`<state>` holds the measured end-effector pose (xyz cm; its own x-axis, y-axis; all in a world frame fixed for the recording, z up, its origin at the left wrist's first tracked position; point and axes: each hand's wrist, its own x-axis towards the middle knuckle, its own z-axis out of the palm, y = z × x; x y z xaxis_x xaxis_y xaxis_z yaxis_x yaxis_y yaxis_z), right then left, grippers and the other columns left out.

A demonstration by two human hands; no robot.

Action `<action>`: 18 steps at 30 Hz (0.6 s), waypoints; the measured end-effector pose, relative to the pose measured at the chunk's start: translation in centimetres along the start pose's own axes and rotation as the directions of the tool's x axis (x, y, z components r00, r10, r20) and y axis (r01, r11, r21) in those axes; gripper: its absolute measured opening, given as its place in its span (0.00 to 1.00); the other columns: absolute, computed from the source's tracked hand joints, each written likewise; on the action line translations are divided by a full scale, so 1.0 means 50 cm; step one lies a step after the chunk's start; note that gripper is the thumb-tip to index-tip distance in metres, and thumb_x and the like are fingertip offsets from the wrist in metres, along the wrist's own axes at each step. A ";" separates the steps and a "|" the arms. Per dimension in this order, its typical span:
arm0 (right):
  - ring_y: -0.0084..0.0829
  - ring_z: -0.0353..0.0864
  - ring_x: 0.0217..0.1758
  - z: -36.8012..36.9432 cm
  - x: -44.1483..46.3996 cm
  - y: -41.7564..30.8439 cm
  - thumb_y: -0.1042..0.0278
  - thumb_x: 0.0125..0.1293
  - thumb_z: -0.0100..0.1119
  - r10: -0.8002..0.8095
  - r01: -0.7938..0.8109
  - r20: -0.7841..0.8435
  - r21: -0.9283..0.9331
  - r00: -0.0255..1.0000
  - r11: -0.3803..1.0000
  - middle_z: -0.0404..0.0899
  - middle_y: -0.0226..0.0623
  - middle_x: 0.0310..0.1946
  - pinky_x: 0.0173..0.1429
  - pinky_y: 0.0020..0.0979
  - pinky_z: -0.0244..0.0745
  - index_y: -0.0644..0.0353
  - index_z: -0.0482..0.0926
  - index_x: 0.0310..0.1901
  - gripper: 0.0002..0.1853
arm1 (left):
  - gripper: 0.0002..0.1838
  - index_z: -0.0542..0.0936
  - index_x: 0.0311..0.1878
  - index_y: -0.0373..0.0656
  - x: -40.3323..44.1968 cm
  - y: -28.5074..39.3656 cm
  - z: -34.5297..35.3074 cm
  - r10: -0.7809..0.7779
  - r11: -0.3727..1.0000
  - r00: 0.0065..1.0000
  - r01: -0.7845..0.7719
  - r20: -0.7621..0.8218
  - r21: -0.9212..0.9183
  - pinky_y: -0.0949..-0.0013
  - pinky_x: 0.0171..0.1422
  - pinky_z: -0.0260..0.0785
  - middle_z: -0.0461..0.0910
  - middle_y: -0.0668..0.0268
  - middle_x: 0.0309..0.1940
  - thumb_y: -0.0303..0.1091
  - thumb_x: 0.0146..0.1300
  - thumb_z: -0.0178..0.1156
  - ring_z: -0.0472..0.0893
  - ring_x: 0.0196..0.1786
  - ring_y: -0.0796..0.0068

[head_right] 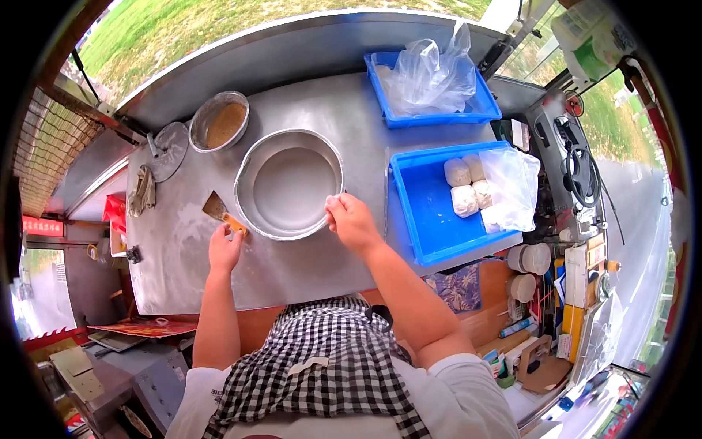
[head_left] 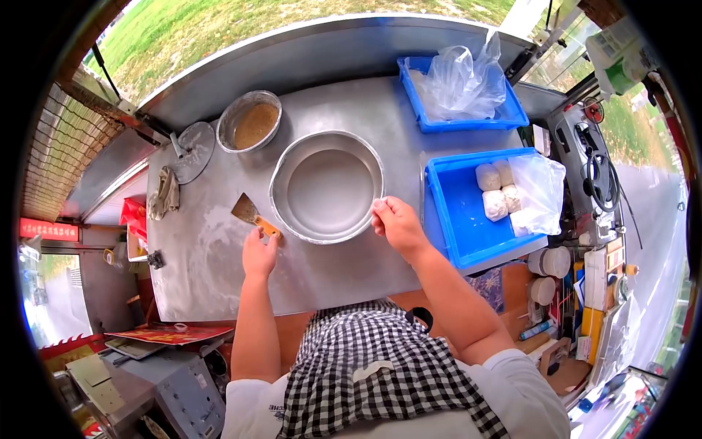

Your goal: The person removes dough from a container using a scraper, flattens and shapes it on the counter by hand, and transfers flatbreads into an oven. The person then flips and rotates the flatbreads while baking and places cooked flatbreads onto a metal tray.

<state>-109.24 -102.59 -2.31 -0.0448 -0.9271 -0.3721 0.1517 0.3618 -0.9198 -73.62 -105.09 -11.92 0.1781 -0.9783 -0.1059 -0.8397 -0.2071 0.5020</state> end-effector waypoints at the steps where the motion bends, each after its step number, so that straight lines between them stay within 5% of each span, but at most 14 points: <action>1: 0.18 0.77 0.31 0.010 0.010 0.000 0.58 0.80 0.57 0.004 -0.004 0.006 -0.019 1.000 1.000 0.81 0.27 0.30 0.37 0.24 0.73 0.59 0.81 0.40 0.14 | 0.29 0.79 0.64 0.38 0.004 -0.002 0.005 -0.003 0.999 1.000 0.003 0.001 0.032 0.55 0.66 0.75 0.85 0.52 0.58 0.47 0.65 0.71 0.84 0.60 0.55; 3: 0.19 0.77 0.31 0.026 0.037 -0.006 0.57 0.79 0.59 0.001 0.000 0.021 -0.073 1.000 0.997 0.81 0.29 0.29 0.38 0.26 0.74 0.60 0.81 0.39 0.15 | 0.32 0.76 0.67 0.40 0.011 -0.003 0.020 -0.101 0.995 0.995 0.101 0.016 0.019 0.55 0.69 0.74 0.81 0.52 0.62 0.48 0.65 0.71 0.81 0.65 0.55; 6: 0.21 0.77 0.32 0.050 0.086 0.007 0.55 0.77 0.61 -0.051 0.046 -0.003 -0.389 0.999 0.920 0.80 0.30 0.28 0.39 0.30 0.75 0.61 0.81 0.38 0.16 | 0.38 0.71 0.72 0.42 0.031 0.024 0.019 -0.211 0.977 0.976 0.209 0.058 0.036 0.55 0.72 0.72 0.76 0.52 0.68 0.49 0.63 0.72 0.78 0.68 0.54; 7: 0.29 0.82 0.36 0.055 0.104 0.008 0.56 0.75 0.63 -0.015 0.014 0.002 -0.448 1.000 0.894 0.84 0.35 0.31 0.43 0.36 0.78 0.62 0.82 0.40 0.15 | 0.40 0.69 0.74 0.42 0.037 0.030 0.011 -0.239 0.970 0.968 0.235 0.079 0.061 0.55 0.72 0.72 0.74 0.52 0.70 0.50 0.63 0.72 0.77 0.69 0.54; 13: 0.50 0.87 0.53 0.128 0.197 0.041 0.65 0.72 0.61 -0.215 0.144 0.065 -0.915 0.974 0.376 0.88 0.46 0.42 0.60 0.45 0.82 0.59 0.81 0.55 0.14 | 0.42 0.68 0.73 0.42 0.065 -0.010 0.035 -0.204 0.973 0.979 0.203 -0.005 0.111 0.53 0.75 0.70 0.73 0.51 0.71 0.50 0.60 0.71 0.74 0.73 0.49; 16: 0.51 0.86 0.56 0.156 0.254 0.095 0.68 0.70 0.62 -0.115 0.053 0.034 -0.985 0.993 0.163 0.88 0.48 0.45 0.64 0.47 0.82 0.58 0.79 0.61 0.19 | 0.44 0.64 0.74 0.42 0.068 0.007 0.013 -0.239 0.967 0.970 0.233 0.052 0.105 0.49 0.72 0.72 0.74 0.49 0.68 0.49 0.60 0.72 0.76 0.70 0.46; 18: 0.52 0.86 0.58 0.171 0.291 0.128 0.66 0.70 0.62 0.089 -0.031 -0.012 -0.974 0.996 0.224 0.88 0.49 0.48 0.65 0.48 0.81 0.57 0.79 0.62 0.19 | 0.46 0.61 0.77 0.42 0.079 -0.002 0.012 -0.224 0.970 0.972 0.215 0.075 0.113 0.49 0.71 0.74 0.76 0.48 0.66 0.48 0.60 0.71 0.78 0.68 0.45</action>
<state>-100.49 -114.60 -12.57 -0.0425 -0.8900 -0.4540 -0.9266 0.2051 -0.3153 -73.12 -108.94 -12.90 0.3228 -0.9042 -0.2795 -0.8342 -0.4113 0.3673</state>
